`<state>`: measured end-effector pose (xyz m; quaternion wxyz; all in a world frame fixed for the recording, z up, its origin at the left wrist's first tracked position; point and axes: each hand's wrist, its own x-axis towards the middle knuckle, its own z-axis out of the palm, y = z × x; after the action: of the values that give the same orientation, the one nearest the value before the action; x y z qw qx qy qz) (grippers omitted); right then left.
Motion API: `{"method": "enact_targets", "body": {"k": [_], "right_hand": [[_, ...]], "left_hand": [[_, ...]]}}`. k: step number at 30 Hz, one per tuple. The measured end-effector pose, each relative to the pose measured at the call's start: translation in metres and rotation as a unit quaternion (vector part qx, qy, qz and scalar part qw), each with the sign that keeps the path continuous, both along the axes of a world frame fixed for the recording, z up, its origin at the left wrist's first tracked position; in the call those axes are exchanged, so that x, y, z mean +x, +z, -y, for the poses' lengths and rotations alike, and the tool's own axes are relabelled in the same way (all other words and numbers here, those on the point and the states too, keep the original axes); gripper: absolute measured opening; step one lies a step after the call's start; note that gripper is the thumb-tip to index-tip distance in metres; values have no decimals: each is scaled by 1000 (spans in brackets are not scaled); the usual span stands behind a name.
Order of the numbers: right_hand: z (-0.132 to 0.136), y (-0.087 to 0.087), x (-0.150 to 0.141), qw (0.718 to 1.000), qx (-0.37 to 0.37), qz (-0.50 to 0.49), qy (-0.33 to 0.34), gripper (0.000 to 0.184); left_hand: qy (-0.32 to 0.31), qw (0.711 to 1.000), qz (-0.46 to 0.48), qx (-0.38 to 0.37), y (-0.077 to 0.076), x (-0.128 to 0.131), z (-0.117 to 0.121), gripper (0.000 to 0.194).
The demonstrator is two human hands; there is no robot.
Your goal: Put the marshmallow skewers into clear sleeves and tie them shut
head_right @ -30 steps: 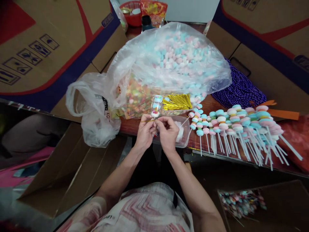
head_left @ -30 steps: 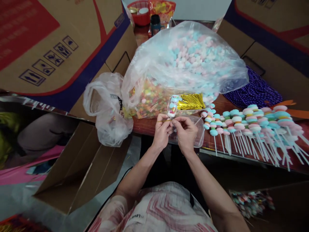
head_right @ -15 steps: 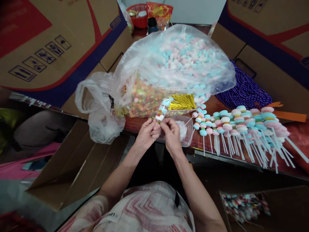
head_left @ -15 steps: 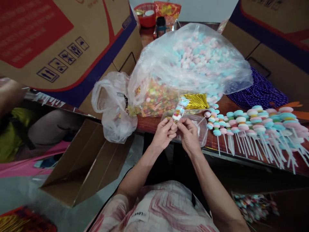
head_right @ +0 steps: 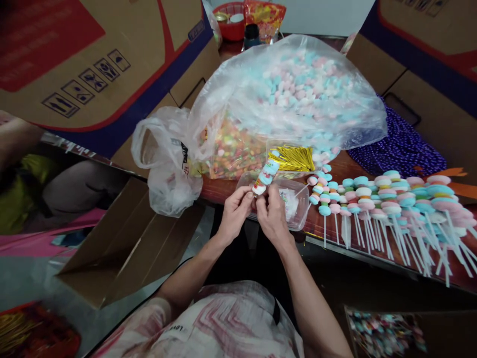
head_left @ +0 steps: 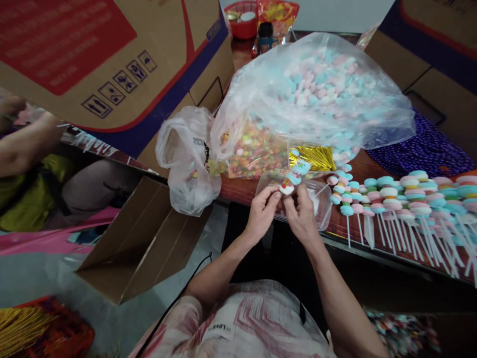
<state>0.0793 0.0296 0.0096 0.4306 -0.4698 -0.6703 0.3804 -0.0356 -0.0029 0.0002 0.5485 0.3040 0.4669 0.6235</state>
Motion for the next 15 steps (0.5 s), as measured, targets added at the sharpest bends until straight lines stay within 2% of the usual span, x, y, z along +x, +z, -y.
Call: {"method": "enact_targets", "body": {"k": [2,5,8,11,13,15], "right_hand": [[-1,4,2,1000,-9,5,15,7],[1,5,4,1000,0,8,21,11],[5,1,3,989,137,61,10,12],[6,-4,5,938,313,150,16,32],[2,-5,8,899,386,206,19,34],[-2,-2,10,872,430,234,17,29]], "left_hand": [[4,1000,-1,-5,0,-2,1,31],[-1,998,61,-21,4,-5,-3,38],[-7,987,151,-53,8,-7,-9,47],[-10,976,202,-75,9,-9,-13,48],[-19,972,221,-81,11,-10,-12,43],[-29,967,237,-91,14,-10,-11,37]]}}
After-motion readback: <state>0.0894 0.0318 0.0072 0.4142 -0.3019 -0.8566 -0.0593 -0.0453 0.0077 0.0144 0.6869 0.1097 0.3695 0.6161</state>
